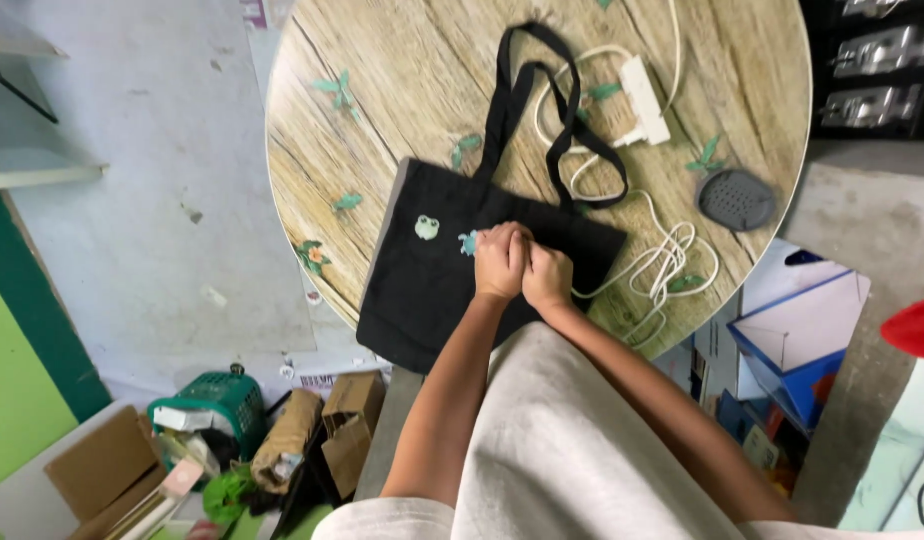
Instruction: The person cleans a workspace with a red cloth, then uses a heat press machine on a board. They later iron a black tote bag on a round table.
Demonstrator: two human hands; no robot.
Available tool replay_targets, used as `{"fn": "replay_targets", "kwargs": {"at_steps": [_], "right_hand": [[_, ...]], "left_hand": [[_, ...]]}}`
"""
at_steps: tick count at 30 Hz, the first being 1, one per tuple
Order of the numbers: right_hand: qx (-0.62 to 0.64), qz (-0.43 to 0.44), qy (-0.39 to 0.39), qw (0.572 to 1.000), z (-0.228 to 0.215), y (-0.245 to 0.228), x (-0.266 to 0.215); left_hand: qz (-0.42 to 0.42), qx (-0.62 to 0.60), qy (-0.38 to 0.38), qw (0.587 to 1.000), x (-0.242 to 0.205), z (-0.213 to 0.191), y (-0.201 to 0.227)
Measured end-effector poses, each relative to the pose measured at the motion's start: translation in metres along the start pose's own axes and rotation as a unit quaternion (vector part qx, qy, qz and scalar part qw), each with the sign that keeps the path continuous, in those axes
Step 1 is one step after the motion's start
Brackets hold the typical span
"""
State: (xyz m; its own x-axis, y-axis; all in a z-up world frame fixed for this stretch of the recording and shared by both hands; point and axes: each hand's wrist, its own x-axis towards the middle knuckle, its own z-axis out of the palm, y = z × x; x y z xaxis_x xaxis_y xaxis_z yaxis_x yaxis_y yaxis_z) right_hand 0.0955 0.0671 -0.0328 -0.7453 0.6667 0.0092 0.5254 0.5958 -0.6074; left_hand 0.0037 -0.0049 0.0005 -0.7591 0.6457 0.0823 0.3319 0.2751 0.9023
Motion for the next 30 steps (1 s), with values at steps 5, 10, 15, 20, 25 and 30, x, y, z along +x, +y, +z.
{"fn": "replay_targets", "kwargs": {"at_steps": [5, 10, 15, 20, 25, 30], "right_hand": [[0.004, -0.019, 0.01, 1.0, -0.004, -0.005, -0.003], [0.002, -0.029, 0.021, 0.999, -0.005, -0.009, -0.002], [0.004, -0.036, 0.024, 0.999, -0.006, -0.01, -0.001], [0.014, -0.018, 0.006, 1.0, -0.008, -0.013, 0.0], [0.021, -0.006, -0.007, 1.0, -0.009, -0.015, 0.003], [0.031, -0.005, 0.0, 0.999, -0.012, -0.015, 0.004]], "left_hand": [[-0.009, 0.003, -0.003, 1.0, -0.001, -0.003, 0.004], [-0.011, 0.011, -0.001, 1.0, -0.001, -0.003, 0.003], [-0.016, 0.001, -0.007, 1.0, 0.0, -0.004, 0.003], [-0.014, -0.004, -0.009, 1.0, -0.002, -0.002, 0.0], [-0.008, -0.002, -0.003, 1.0, 0.001, -0.003, 0.001], [-0.02, 0.013, -0.004, 1.0, 0.0, -0.003, 0.003]]}}
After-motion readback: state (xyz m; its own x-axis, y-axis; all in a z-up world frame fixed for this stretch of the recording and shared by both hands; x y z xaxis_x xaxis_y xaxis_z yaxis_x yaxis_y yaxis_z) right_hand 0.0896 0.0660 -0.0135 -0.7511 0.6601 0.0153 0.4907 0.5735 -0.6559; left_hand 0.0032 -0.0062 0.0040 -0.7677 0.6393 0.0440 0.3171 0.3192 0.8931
